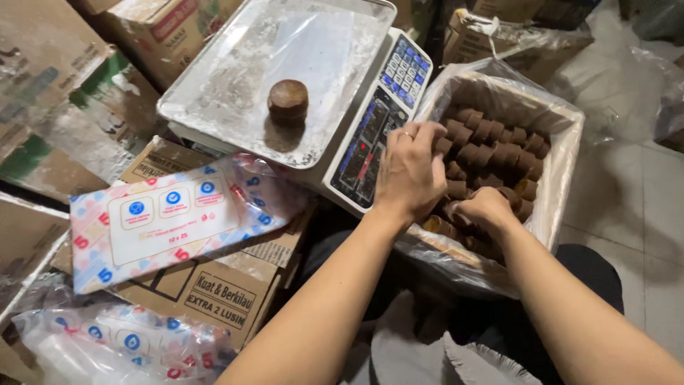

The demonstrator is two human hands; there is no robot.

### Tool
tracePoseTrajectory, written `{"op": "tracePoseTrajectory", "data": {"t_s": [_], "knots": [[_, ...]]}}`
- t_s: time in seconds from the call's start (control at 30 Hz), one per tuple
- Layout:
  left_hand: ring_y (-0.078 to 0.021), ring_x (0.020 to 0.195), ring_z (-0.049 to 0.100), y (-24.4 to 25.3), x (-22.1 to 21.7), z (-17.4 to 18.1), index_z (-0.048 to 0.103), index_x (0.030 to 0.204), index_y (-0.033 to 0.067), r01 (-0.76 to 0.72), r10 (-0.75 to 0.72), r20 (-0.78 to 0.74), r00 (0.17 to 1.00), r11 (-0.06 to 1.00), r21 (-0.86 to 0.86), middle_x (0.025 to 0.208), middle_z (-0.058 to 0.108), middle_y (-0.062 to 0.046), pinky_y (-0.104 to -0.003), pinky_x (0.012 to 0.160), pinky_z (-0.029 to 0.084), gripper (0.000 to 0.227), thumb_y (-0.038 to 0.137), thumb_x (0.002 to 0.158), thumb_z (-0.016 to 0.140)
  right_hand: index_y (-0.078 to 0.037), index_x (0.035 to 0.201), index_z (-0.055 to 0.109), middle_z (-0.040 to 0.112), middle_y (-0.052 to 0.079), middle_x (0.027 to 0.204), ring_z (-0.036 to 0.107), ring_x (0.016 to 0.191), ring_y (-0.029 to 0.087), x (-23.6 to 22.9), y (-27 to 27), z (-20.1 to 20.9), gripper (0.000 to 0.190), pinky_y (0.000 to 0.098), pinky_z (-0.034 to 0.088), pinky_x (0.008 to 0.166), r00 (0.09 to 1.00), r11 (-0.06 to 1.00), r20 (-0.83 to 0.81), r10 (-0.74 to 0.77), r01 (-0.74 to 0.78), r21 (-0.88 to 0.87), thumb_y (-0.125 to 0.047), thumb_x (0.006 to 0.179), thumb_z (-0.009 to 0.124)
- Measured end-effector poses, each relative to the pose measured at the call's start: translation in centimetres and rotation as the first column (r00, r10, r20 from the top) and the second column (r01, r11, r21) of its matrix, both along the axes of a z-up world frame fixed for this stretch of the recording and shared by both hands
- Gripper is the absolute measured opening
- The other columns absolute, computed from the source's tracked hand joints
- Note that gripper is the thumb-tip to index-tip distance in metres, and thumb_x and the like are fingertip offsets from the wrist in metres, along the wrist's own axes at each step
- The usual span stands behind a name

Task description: The person weighs cylindrical brown briquettes on a digital scale, then places them into small plastic bags and ties the bags closed. The process repeats with multiple briquettes being weighed and packaged into separate bags.

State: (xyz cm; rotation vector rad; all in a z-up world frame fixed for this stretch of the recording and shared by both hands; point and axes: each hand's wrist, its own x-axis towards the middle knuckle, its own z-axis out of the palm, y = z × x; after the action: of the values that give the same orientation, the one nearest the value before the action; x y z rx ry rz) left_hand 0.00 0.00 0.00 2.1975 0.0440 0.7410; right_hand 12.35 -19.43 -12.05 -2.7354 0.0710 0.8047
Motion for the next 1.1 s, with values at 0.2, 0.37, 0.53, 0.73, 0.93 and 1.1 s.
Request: {"op": "tracePoseTrajectory", "data": {"t_s": [0.2, 0.37, 0.53, 0.73, 0.93, 1.1], "knots": [[-0.0402, 0.118, 0.058, -2.2, 1.4, -2.9, 0.059, 0.119, 0.0086, 0.101, -0.1, -0.344, 0.934, 0.995, -0.015, 0.119, 0.063, -0.019, -0.048, 0.098, 0.048, 0.035, 0.015, 0.085, 0.067, 0.013, 0.11, 0.07, 0.072, 0.027, 0.106, 0.07, 0.09, 0.034, -1.3, 0.0, -1.2, 0.061, 0.0413, 0.056, 0.08, 0.98, 0.976, 0.107, -0.169, 0.152, 0.153, -0.032, 0.072, 0.085], [-0.0418, 0.123, 0.054, -3.7, 3.1, -4.6, 0.056, 0.124, 0.0092, 0.121, -0.076, -0.609, 0.789, 0.992, 0.033, 0.133, 0.055, -0.02, -0.05, 0.098, 0.048, 0.045, 0.013, 0.082, 0.07, 0.017, 0.11, 0.069, 0.076, 0.028, 0.11, 0.075, 0.099, 0.035, -0.8, -0.8, -3.2, 0.061, 0.0438, 0.057, 0.083, 0.98, 0.943, -0.014, -0.199, 0.196, 0.267, -0.031, 0.074, 0.081], [-0.0411, 0.125, 0.052, -5.4, 5.1, -7.3, 0.054, 0.127, 0.0106, 0.247, -0.027, -0.694, 0.72, 0.944, 0.22, 0.14, 0.05, -0.02, -0.05, 0.094, 0.051, 0.051, 0.026, 0.083, 0.076, 0.01, 0.12, 0.067, 0.071, 0.028, 0.119, 0.071, 0.11, 0.036, -0.8, -1.0, -3.9, 0.063, 0.0424, 0.055, 0.092, 0.977, 0.955, 0.043, -0.209, 0.194, 0.226, -0.033, 0.076, 0.08], [-0.0363, 0.122, 0.055, -6.9, 7.6, -12.1, 0.062, 0.119, 0.0114, 0.306, 0.084, -0.649, 0.757, 0.831, 0.465, 0.134, 0.056, -0.016, -0.048, 0.09, 0.052, 0.026, 0.021, 0.095, 0.064, -0.002, 0.134, 0.054, 0.065, 0.026, 0.13, 0.064, 0.121, 0.037, -1.4, -1.2, -2.7, 0.074, 0.0429, 0.053, 0.1, 0.929, 0.911, 0.132, -0.345, 0.298, 0.284, -0.026, 0.07, 0.083], [-0.0358, 0.121, 0.054, -6.8, 9.2, -14.1, 0.059, 0.122, 0.0058, 0.339, 0.09, -0.685, 0.723, 0.818, 0.465, 0.131, 0.056, -0.017, -0.046, 0.092, 0.052, 0.037, 0.023, 0.09, 0.067, -0.006, 0.131, 0.054, 0.063, 0.024, 0.129, 0.061, 0.121, 0.039, -1.9, -1.0, -1.6, 0.076, 0.0447, 0.05, 0.101, 0.917, 0.923, 0.233, -0.324, 0.253, 0.289, -0.025, 0.065, 0.087], [-0.0391, 0.121, 0.053, -6.6, 9.0, -12.8, 0.058, 0.121, 0.006, 0.297, 0.066, -0.666, 0.743, 0.859, 0.416, 0.13, 0.056, -0.019, -0.047, 0.093, 0.052, 0.038, 0.021, 0.089, 0.071, -0.008, 0.13, 0.054, 0.065, 0.022, 0.125, 0.063, 0.118, 0.037, -2.0, -1.5, 0.0, 0.08, 0.0447, 0.052, 0.099, 0.92, 0.93, 0.259, -0.292, 0.211, 0.3, -0.028, 0.061, 0.091]]}}
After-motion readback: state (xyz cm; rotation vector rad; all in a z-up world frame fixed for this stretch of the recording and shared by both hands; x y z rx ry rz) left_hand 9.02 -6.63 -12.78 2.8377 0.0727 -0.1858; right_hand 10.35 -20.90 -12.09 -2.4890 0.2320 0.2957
